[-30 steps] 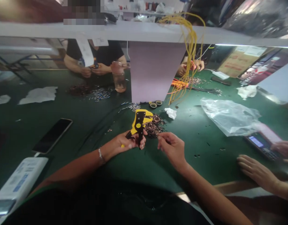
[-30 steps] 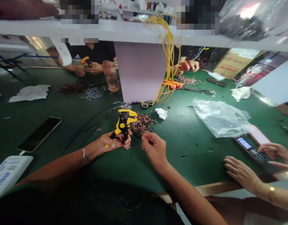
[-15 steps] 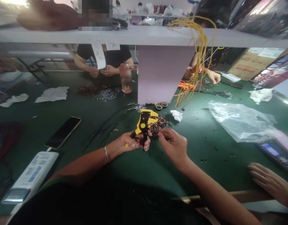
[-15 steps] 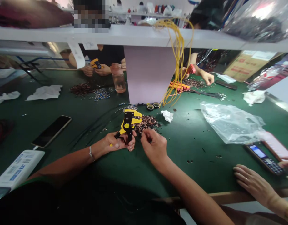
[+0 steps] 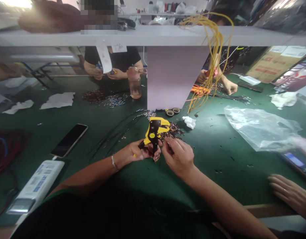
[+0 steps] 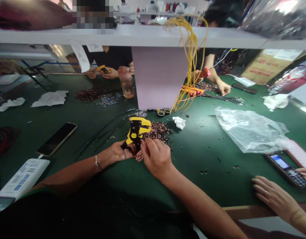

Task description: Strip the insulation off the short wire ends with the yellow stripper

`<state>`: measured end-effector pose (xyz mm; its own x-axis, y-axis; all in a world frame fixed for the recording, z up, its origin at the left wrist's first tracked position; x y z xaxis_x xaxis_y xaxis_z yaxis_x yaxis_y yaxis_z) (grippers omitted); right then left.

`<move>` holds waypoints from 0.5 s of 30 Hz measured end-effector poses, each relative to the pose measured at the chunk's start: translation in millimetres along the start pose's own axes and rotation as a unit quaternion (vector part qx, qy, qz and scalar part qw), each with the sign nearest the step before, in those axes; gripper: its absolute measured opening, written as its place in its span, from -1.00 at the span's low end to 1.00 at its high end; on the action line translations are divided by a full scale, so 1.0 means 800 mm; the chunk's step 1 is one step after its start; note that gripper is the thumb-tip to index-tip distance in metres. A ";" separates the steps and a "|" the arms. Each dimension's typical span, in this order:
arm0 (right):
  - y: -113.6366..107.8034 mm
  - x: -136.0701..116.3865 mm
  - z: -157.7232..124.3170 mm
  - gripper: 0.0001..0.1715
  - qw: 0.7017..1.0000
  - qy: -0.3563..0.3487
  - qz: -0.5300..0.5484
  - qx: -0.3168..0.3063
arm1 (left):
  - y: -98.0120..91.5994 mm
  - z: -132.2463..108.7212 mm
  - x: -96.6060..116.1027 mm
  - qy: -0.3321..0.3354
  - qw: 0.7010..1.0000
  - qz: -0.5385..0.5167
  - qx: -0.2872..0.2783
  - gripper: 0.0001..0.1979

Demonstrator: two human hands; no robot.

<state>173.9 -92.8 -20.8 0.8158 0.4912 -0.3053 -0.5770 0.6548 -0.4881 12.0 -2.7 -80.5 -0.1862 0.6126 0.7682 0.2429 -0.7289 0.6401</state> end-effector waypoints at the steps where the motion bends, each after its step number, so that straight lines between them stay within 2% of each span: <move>1: 0.000 -0.001 0.000 -0.80 1.000 -0.001 0.000 0.000 | 0.000 0.000 0.000 0.003 1.000 0.006 0.005 -0.46; 6: 0.001 -0.002 -0.002 -0.83 1.000 -0.008 -0.002 0.006 | -0.004 -0.001 -0.001 0.007 0.999 0.032 0.002 -0.59; 11: 0.003 -0.001 -0.009 -0.87 0.999 -0.034 0.000 -0.009 | -0.002 -0.003 0.000 0.002 0.999 0.043 0.019 -0.56; 15: 0.003 -0.003 -0.014 -0.87 0.998 -0.059 -0.003 -0.022 | 0.010 -0.002 0.007 0.002 0.999 0.044 0.025 -0.59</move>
<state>171.1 -99.2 -30.2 0.8074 0.5532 -0.2052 -0.5676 0.6335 -0.5258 10.9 -5.4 -71.2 -0.1650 0.5456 0.8216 0.3064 -0.7634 0.5686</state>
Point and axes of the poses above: each hand's wrist, its own z-axis towards the middle knuckle, its own y-axis out of the palm, x = y × z, the point moved 1 cm from there along z, towards the middle knuckle, and after that the axes turned 5 degrees about z, right-handed, at the moved point
